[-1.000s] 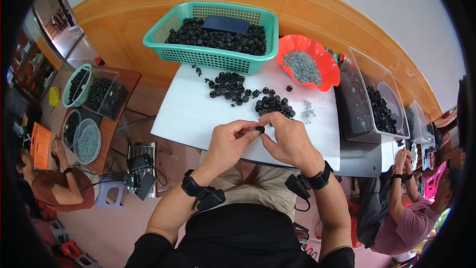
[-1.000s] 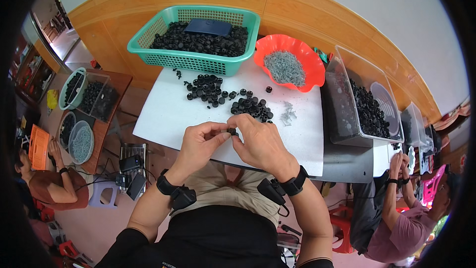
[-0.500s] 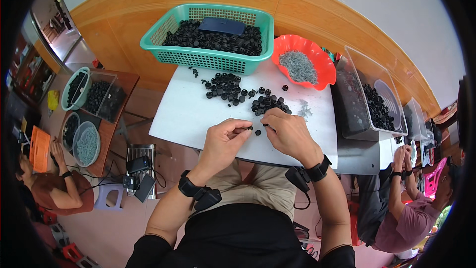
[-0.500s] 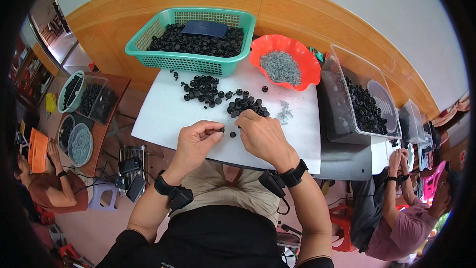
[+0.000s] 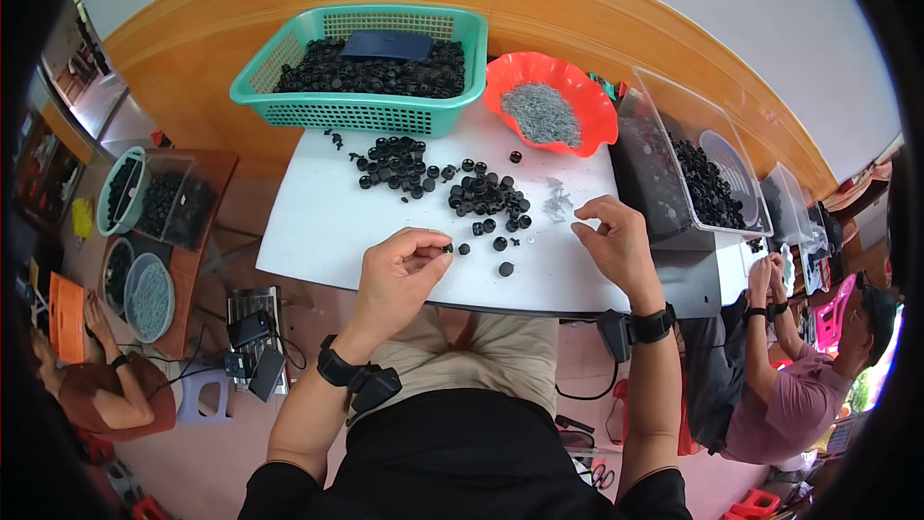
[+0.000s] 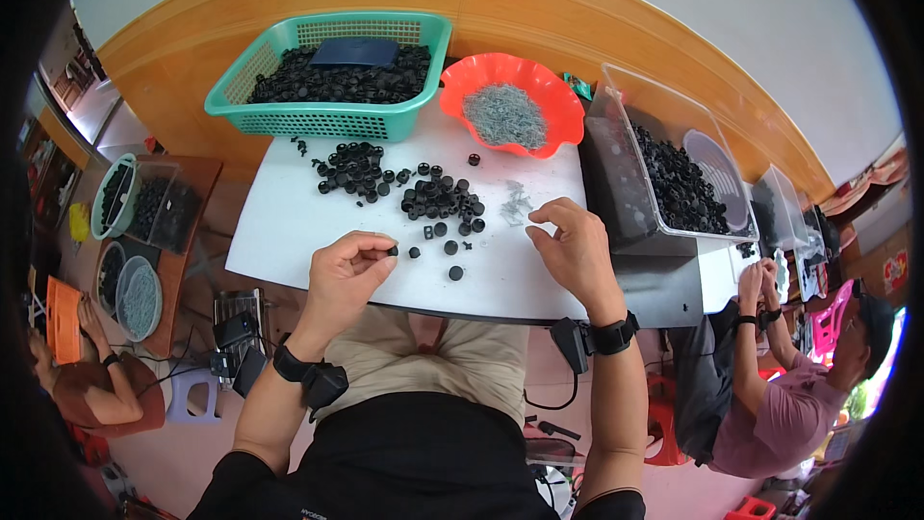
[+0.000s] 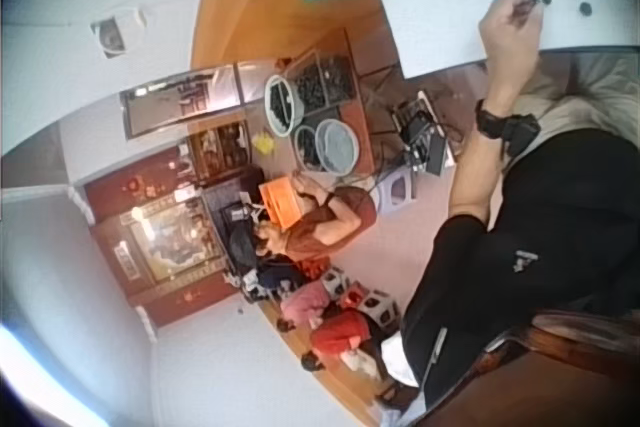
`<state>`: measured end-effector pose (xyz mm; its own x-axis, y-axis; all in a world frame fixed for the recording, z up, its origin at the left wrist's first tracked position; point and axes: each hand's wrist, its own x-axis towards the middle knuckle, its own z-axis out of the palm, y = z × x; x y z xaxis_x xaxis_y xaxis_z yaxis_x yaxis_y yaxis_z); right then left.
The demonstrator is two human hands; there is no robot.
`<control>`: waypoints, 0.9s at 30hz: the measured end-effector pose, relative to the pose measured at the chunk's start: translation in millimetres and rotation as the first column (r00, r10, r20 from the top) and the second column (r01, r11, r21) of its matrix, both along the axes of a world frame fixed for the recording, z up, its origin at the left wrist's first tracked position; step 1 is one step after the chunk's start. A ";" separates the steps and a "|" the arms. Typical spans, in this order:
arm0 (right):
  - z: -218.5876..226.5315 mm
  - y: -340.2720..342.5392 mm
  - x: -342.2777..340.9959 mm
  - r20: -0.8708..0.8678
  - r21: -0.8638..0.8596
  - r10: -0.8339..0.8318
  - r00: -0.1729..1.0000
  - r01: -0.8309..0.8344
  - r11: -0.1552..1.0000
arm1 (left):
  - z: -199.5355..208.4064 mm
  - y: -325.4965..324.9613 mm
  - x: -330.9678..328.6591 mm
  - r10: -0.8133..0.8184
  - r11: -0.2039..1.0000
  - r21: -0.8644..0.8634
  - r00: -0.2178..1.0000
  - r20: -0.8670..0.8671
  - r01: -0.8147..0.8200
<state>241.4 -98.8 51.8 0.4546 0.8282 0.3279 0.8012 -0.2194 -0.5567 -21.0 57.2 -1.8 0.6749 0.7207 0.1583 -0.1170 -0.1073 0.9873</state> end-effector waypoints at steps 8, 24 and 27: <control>-12.9 5.3 -5.6 0.090 -0.027 0.059 0.994 -0.057 0.998 | -1.2 -1.8 -0.6 0.017 0.995 0.099 1.000 0.001 -0.017; -10.4 13.9 -4.2 0.266 -0.182 0.130 0.955 -0.082 0.980 | 2.1 -6.4 0.1 0.003 0.990 0.141 0.999 -0.036 0.002; -8.1 17.1 -1.6 0.274 -0.228 0.176 0.945 -0.114 0.967 | 2.6 -6.8 -1.3 0.007 0.990 0.139 0.999 -0.045 -0.001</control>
<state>239.9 -81.7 43.7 0.2351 0.9414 0.2420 0.9524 -0.1733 -0.2509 -22.3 50.4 0.8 0.6807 0.6968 0.2261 -0.0717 -0.2438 0.9672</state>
